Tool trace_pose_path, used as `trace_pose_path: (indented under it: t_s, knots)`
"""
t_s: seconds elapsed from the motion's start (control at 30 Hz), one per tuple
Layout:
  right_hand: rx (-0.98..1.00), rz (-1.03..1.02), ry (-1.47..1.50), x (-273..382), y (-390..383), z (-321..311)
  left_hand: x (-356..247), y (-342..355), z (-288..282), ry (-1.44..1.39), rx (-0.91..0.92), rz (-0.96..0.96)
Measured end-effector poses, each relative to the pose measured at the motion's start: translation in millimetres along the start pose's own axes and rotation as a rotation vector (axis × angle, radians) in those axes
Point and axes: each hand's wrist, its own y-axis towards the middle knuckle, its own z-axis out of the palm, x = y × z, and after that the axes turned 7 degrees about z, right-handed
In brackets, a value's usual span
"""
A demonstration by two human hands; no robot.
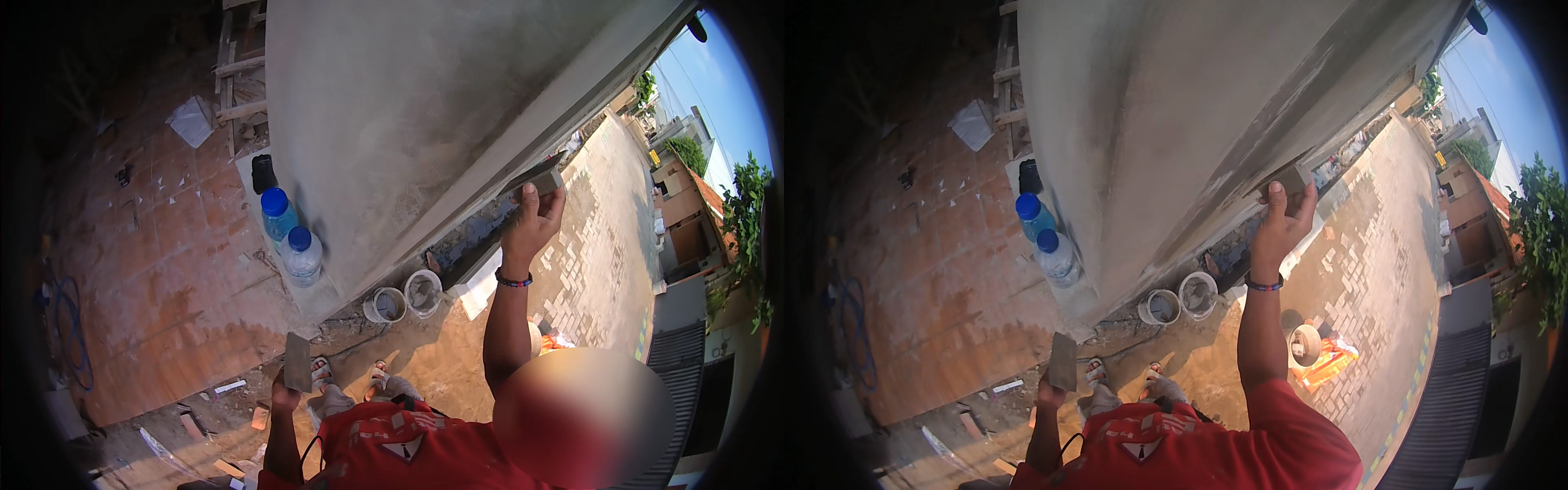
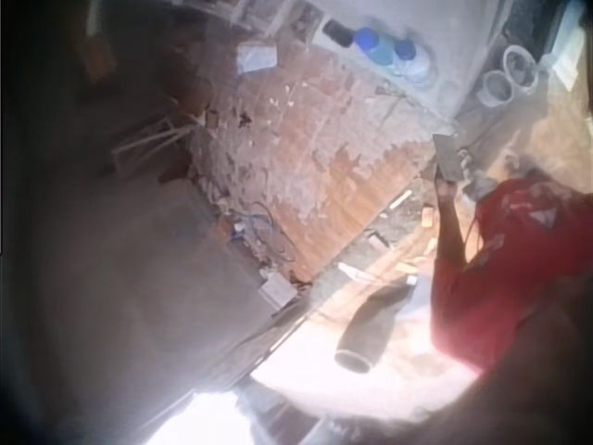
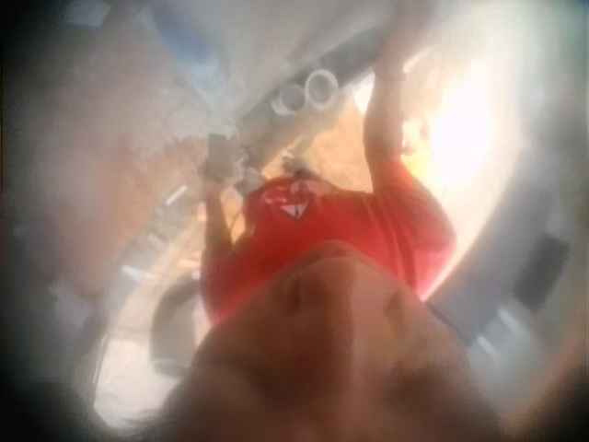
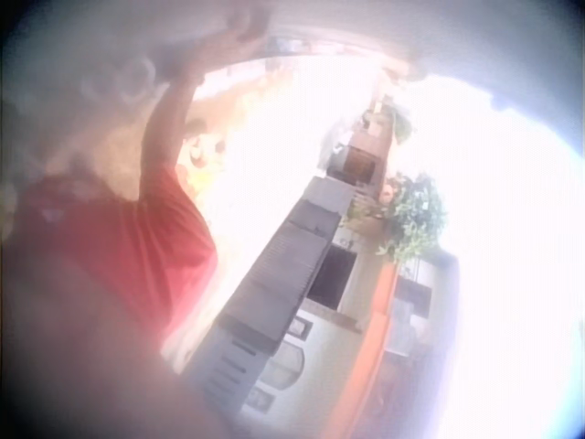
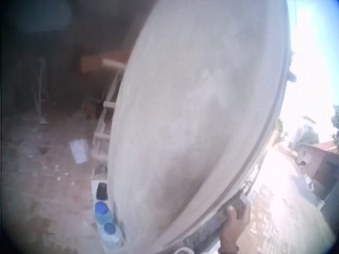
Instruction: The person scoops cement from a bucket with a trowel and applies it to a wall, smoothing the surface with a float. The person works on different sections of the wall, repeatedly applying and smoothing the cement.
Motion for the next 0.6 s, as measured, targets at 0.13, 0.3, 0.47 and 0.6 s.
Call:
trace_pose_path:
  t_s: [0.13,0.3,0.47,0.6]
  knots:
    - [-0.099,-0.024,-0.078,-35,-13,13,-1,15,14,0.018,0.039,-0.043]
    - [-0.056,0.318,-0.012,-72,-19,-26,-9,33,26,0.048,0.005,-0.072]
    - [-0.039,0.016,0.048,26,1,15,-28,25,28,0.090,-0.021,-0.090]
    - [-0.190,0.052,-0.119,-74,-32,16,-34,24,38,0.086,0.007,-0.106]
